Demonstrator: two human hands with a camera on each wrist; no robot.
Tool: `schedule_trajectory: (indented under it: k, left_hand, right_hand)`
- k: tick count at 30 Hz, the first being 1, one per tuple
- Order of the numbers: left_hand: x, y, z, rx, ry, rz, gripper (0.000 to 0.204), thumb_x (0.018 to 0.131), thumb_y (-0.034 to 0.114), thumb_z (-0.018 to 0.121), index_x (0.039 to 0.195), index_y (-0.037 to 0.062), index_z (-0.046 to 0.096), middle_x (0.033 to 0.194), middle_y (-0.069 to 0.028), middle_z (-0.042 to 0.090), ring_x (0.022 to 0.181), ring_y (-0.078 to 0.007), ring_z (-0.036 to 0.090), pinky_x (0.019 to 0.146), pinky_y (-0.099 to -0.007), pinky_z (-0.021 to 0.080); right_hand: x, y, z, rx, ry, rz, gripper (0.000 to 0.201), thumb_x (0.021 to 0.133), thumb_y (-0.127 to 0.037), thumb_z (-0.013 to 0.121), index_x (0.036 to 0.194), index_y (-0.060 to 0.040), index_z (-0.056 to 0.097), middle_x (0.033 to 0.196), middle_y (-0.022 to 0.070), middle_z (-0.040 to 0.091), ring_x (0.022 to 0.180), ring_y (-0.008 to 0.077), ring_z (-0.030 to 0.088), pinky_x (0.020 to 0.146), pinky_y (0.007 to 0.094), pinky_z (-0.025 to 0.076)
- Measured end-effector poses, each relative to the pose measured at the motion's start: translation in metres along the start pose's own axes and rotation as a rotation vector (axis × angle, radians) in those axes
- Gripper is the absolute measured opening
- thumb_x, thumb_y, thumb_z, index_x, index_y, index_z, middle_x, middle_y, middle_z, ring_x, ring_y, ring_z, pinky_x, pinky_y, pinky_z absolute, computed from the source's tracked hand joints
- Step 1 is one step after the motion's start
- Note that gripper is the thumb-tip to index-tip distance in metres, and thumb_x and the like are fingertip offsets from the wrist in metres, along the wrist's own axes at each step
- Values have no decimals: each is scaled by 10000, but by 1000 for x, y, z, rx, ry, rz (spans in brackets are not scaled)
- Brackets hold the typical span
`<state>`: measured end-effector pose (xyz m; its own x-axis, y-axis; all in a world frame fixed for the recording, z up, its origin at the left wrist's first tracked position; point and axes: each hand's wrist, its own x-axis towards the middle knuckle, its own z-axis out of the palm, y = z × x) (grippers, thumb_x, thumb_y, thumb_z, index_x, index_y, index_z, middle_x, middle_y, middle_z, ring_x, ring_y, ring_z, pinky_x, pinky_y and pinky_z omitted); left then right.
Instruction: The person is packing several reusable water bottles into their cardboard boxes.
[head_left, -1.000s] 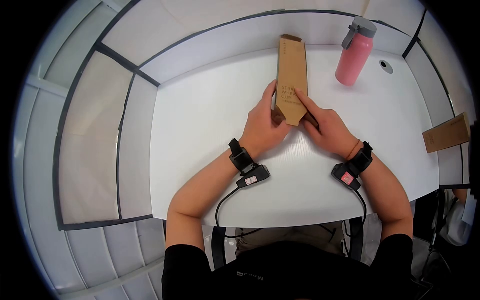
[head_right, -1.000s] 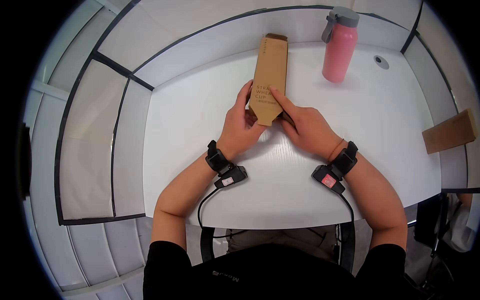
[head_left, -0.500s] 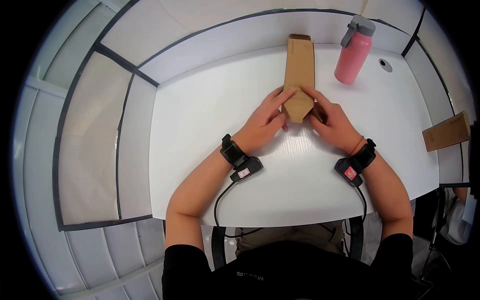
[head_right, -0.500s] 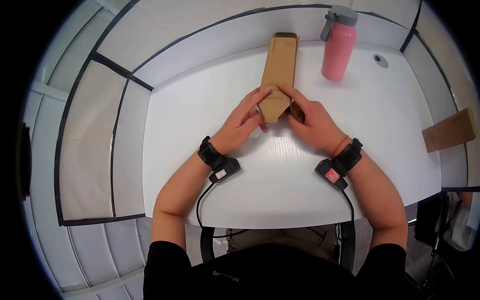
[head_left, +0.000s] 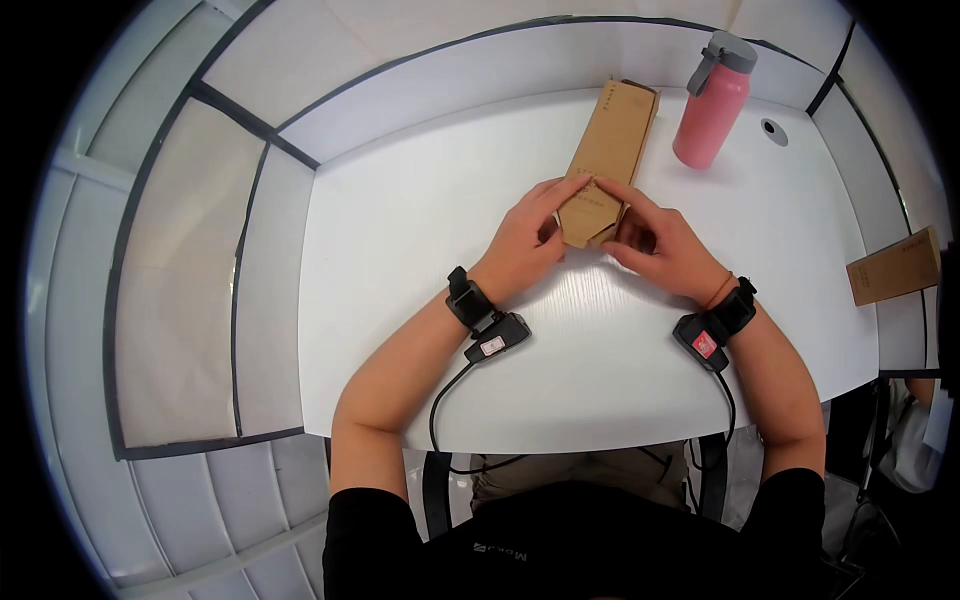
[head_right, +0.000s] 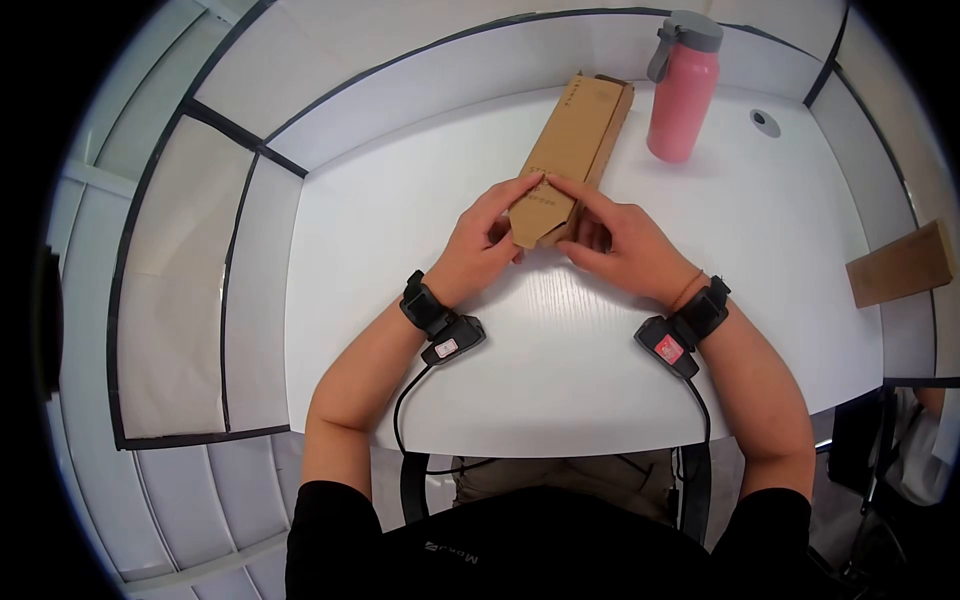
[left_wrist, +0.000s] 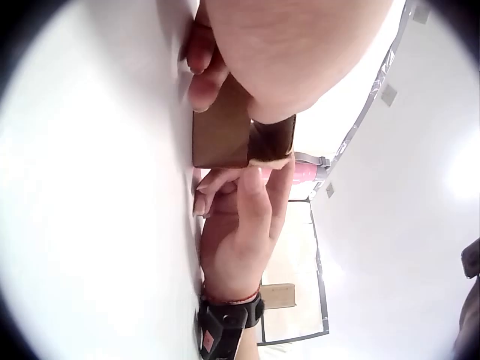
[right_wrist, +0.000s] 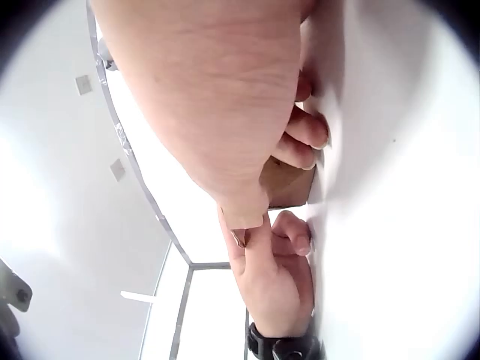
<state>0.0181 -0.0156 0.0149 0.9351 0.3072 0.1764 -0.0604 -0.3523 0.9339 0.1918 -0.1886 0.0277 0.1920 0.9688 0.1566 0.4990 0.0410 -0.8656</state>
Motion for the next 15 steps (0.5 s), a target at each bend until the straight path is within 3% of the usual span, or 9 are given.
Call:
schedule_trajectory:
  k: [3, 7, 8, 11, 12, 15]
  left_hand:
    - [2, -1, 3, 63, 7, 35, 673, 911, -51, 550, 1545, 122, 404, 1444, -70, 475, 950, -129, 641, 736, -270, 549]
    - [2, 10, 11, 153, 130, -59, 702, 892, -56, 567, 1551, 96, 376, 1291, -93, 583, 863, -137, 654, 723, -280, 558]
    - [3, 7, 11, 158, 144, -43, 694, 899, -51, 555, 1553, 95, 373, 1263, -93, 592, 832, -133, 647, 710, -279, 556]
    - [4, 0, 11, 94, 160, -45, 655, 931, -36, 503, 1559, 95, 368, 1200, -88, 611, 755, -120, 622, 675, -274, 547]
    - [3, 8, 11, 20, 149, -78, 634, 949, -29, 477, 1561, 96, 368, 1192, -86, 611, 740, -116, 612, 666, -272, 543]
    - [3, 8, 13, -49, 156, -102, 505, 1058, 54, 402, 1560, 96, 381, 1100, -70, 624, 705, -107, 589, 646, -268, 533]
  right_hand:
    - [-1, -5, 0, -81, 30, -22, 820, 832, -226, 777, 1548, -133, 389, 716, 72, 601, 621, 188, 582, 637, 309, 493]
    - [3, -11, 9, -232, 130, -2, 865, 802, -307, 790, 1547, -131, 387, 720, 84, 594, 636, 222, 595, 640, 331, 503]
    - [3, -14, 10, -241, 120, 5, 797, 829, -220, 695, 1553, -133, 374, 746, 123, 620, 664, 280, 625, 656, 372, 516]
    - [2, -13, 7, -250, 91, 19, 767, 825, -114, 580, 1559, -136, 359, 802, 175, 650, 722, 346, 651, 701, 413, 525]
    - [2, -10, 8, -192, 121, -57, 786, 805, -58, 511, 1569, -142, 342, 854, 218, 659, 771, 397, 654, 751, 436, 525]
    - [1, -11, 4, -155, 64, -4, 746, 861, -63, 504, 1579, -148, 323, 895, 215, 665, 807, 405, 656, 788, 443, 523]
